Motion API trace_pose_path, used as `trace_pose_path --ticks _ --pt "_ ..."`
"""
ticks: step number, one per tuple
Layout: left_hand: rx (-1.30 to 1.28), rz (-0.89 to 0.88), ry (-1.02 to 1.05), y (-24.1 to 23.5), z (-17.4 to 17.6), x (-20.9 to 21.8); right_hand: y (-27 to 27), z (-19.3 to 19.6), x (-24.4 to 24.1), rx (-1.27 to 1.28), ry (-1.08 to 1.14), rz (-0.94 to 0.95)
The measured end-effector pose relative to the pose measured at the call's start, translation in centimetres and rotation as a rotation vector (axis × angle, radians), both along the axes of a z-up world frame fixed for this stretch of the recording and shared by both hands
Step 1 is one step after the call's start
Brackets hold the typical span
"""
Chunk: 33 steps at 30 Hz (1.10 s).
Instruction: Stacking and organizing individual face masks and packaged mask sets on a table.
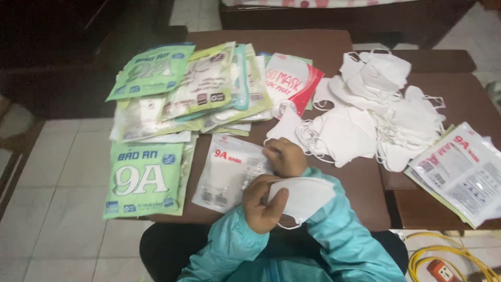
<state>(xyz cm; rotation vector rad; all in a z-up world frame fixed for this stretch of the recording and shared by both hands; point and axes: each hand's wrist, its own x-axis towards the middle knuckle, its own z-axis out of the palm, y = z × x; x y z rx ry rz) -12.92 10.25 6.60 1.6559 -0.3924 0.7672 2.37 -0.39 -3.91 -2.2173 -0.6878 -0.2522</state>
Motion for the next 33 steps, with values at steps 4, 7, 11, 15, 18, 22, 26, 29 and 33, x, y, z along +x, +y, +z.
trace_pose_path --ticks 4,7,11,15,18,22,26,29,33 --pt "-0.017 -0.037 0.091 -0.5 -0.9 -0.1 -8.1 3.0 -1.9 0.182 0.178 -0.191" --pt "-0.02 -0.009 0.136 -1.0 -2.3 0.7 -14.0 5.3 -3.3 0.368 0.117 -0.318" --pt "-0.109 -0.023 0.22 -2.4 -5.2 2.9 -16.8 2.7 -3.8 0.825 0.072 -0.664" --pt "-0.145 -0.134 0.256 -3.5 -9.1 5.1 -15.0 0.5 -6.0 0.947 0.193 -0.672" --pt "-0.022 -0.191 0.145 -3.7 -6.1 5.6 -15.6 -1.1 -6.7 0.728 0.217 -0.608" --pt "0.038 -0.166 0.064 -4.0 -9.6 8.9 -16.6 -2.2 -5.2 0.444 0.147 -0.583" --pt "0.038 -0.15 0.176 -3.7 -12.5 10.3 -16.3 0.4 -4.1 0.336 0.038 -0.41" --pt "0.046 -0.146 0.189 -3.3 -12.7 10.4 -16.6 1.3 -2.3 0.39 0.053 -0.199" --pt "0.054 -0.11 0.181 -2.5 -12.1 9.6 -17.8 4.6 -1.1 0.248 -0.098 -0.332"
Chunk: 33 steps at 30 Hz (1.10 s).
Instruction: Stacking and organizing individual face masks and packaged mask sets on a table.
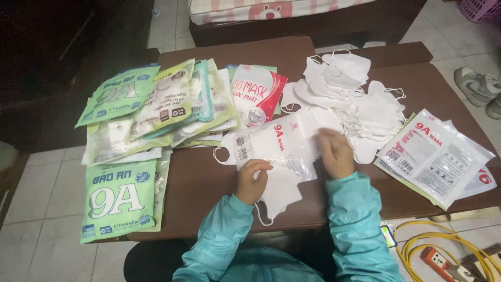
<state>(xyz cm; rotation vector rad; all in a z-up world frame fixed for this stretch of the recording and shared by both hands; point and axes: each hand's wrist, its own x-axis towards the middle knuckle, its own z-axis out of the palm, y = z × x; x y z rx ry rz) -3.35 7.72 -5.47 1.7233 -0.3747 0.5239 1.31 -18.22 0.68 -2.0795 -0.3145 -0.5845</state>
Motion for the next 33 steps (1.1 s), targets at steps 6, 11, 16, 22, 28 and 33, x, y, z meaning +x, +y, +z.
trace_pose_path --ticks 6,11,16,22,28,33 --pt "0.083 0.013 -0.013 2.6 -1.4 -1.4 -3.3 -1.3 3.9 -0.178 0.553 -0.305" --pt "0.205 0.269 0.097 5.7 -2.5 -3.3 -1.8 1.6 4.1 -0.022 0.738 -0.264" --pt "0.238 0.278 0.234 5.2 -2.4 -4.0 0.2 0.7 5.5 0.093 0.76 -0.242" --pt "0.275 0.225 0.167 5.1 -3.7 -3.2 -0.6 2.0 5.0 0.219 0.63 -0.177" --pt "0.328 0.191 0.219 2.5 -0.7 -6.3 -5.0 7.4 3.8 0.384 0.311 -0.083" --pt "0.403 0.033 0.255 1.5 -0.9 -7.4 -4.9 11.2 2.5 1.068 0.318 0.27"
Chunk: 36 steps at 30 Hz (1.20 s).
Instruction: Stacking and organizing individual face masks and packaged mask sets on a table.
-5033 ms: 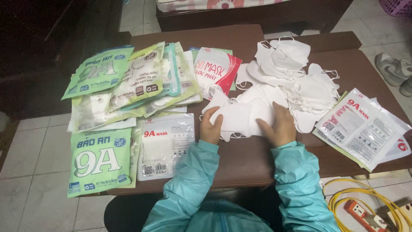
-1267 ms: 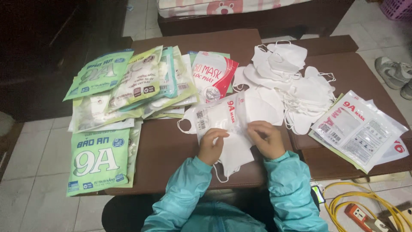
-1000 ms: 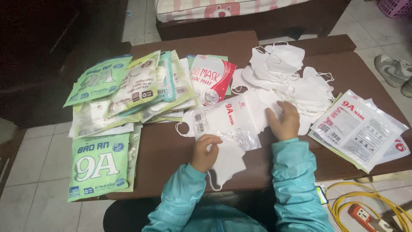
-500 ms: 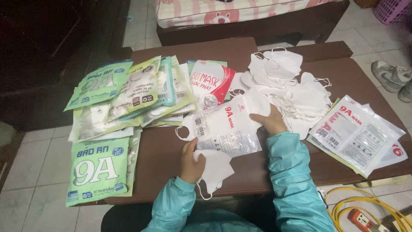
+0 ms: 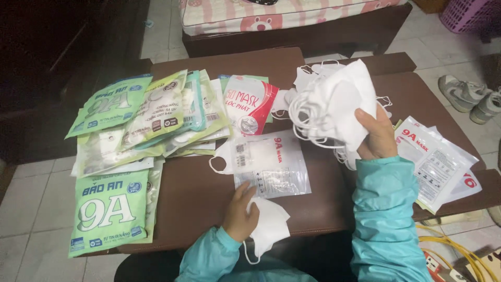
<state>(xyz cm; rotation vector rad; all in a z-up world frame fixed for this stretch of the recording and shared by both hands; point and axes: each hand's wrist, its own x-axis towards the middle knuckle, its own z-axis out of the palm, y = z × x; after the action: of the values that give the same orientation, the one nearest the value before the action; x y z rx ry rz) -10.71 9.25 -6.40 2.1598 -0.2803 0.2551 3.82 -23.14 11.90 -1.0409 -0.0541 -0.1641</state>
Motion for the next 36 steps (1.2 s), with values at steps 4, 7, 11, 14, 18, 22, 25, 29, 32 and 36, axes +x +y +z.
trace_pose_path --ticks 4,7,11,14,18,22,25,29,32,36 --pt "0.027 -0.057 0.014 -1.3 -0.9 2.6 3.2 -1.8 0.5 0.068 0.019 0.074" --pt "0.056 -0.083 0.027 -2.4 -2.8 5.8 7.7 -2.6 0.2 -0.022 0.077 0.054" --pt "0.319 -0.021 0.287 -4.9 -2.4 9.5 8.5 -9.2 3.1 -0.876 0.217 0.04" --pt "0.443 -0.003 0.374 -6.1 -0.6 12.9 5.8 -8.9 3.5 -1.173 0.297 -0.027" --pt "0.516 -0.034 0.471 -6.7 2.1 15.5 -2.2 -11.0 5.4 -1.581 -0.022 -0.434" --pt "0.664 -0.075 0.329 -6.9 4.2 10.7 -5.2 -9.6 6.8 -2.152 0.272 -0.123" --pt "0.618 -0.041 0.128 -6.6 5.1 6.3 -7.8 -14.4 10.1 -2.197 0.333 -0.087" --pt "0.672 -0.138 0.22 -6.5 5.0 5.3 -8.8 -14.2 10.8 -2.114 0.33 -0.029" --pt "0.694 -0.177 0.339 -7.1 5.6 6.0 -8.1 -9.4 8.4 -2.008 0.243 -0.088" --pt "0.632 -0.16 0.326 -8.2 5.3 7.3 -5.0 -2.9 1.5 -1.907 0.064 -0.149"
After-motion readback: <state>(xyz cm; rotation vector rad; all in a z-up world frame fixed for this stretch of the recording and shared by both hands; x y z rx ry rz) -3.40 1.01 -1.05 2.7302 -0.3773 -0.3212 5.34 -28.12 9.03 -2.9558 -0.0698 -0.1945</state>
